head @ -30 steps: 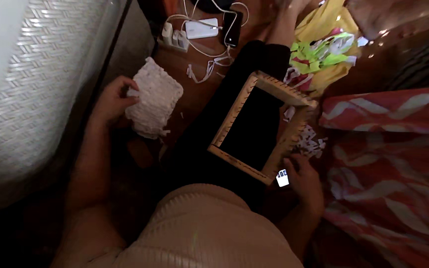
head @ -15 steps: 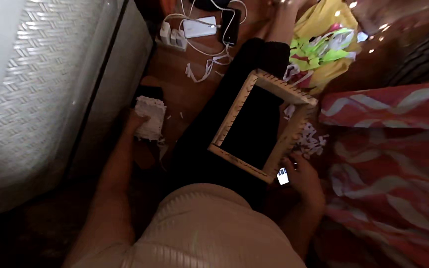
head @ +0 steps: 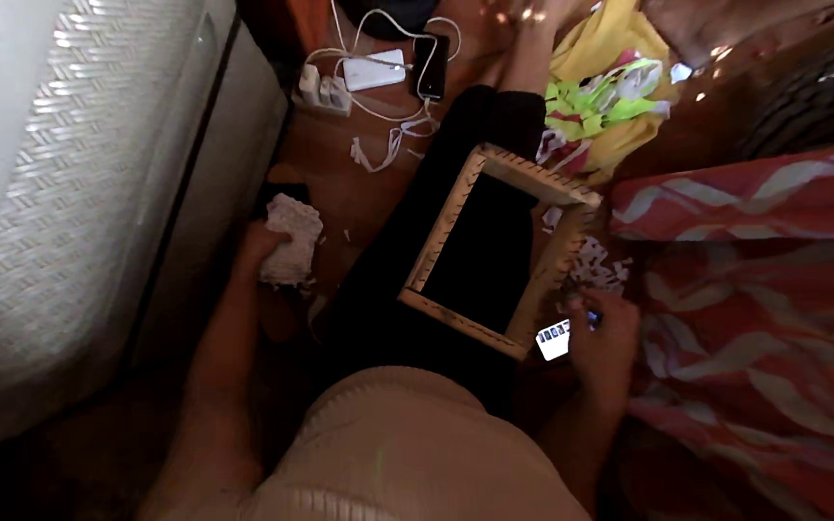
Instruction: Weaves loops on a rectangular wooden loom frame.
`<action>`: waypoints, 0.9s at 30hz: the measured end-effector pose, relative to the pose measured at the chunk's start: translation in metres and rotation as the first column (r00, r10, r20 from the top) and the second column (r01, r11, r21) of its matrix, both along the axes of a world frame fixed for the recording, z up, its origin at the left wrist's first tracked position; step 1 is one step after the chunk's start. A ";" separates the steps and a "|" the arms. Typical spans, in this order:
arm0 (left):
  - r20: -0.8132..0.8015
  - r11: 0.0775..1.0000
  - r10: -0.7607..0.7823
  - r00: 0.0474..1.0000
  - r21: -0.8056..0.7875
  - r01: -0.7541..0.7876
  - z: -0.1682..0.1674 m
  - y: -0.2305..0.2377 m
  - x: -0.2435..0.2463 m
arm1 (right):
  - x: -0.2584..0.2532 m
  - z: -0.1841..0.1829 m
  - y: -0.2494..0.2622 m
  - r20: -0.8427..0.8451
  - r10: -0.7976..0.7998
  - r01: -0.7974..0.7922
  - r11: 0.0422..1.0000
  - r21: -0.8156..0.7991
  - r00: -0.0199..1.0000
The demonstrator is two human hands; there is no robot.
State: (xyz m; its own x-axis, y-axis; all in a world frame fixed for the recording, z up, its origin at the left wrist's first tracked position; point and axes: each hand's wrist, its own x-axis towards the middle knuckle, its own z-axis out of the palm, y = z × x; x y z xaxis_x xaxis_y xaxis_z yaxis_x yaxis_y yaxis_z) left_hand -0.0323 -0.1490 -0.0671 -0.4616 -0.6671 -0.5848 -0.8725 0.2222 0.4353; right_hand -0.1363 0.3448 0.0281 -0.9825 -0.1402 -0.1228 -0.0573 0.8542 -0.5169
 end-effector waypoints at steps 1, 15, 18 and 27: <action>-0.054 1.000 -0.013 0.998 0.016 0.014 0.006 0.003 -0.002 | 0.001 0.000 0.001 -0.075 -0.028 0.023 0.998 -0.057 0.997; -0.719 0.831 0.083 0.690 0.433 0.350 0.136 0.145 -0.067 | 0.005 0.039 -0.154 0.209 0.363 0.079 0.342 -0.936 0.908; -0.707 0.882 -0.049 0.706 0.301 0.362 0.112 0.157 -0.076 | 0.006 0.039 -0.151 0.237 0.270 0.107 0.420 -0.901 0.933; -0.750 0.737 0.485 0.450 0.628 0.252 0.106 0.174 -0.063 | 0.009 0.034 -0.151 0.206 0.093 0.146 0.437 -0.888 0.974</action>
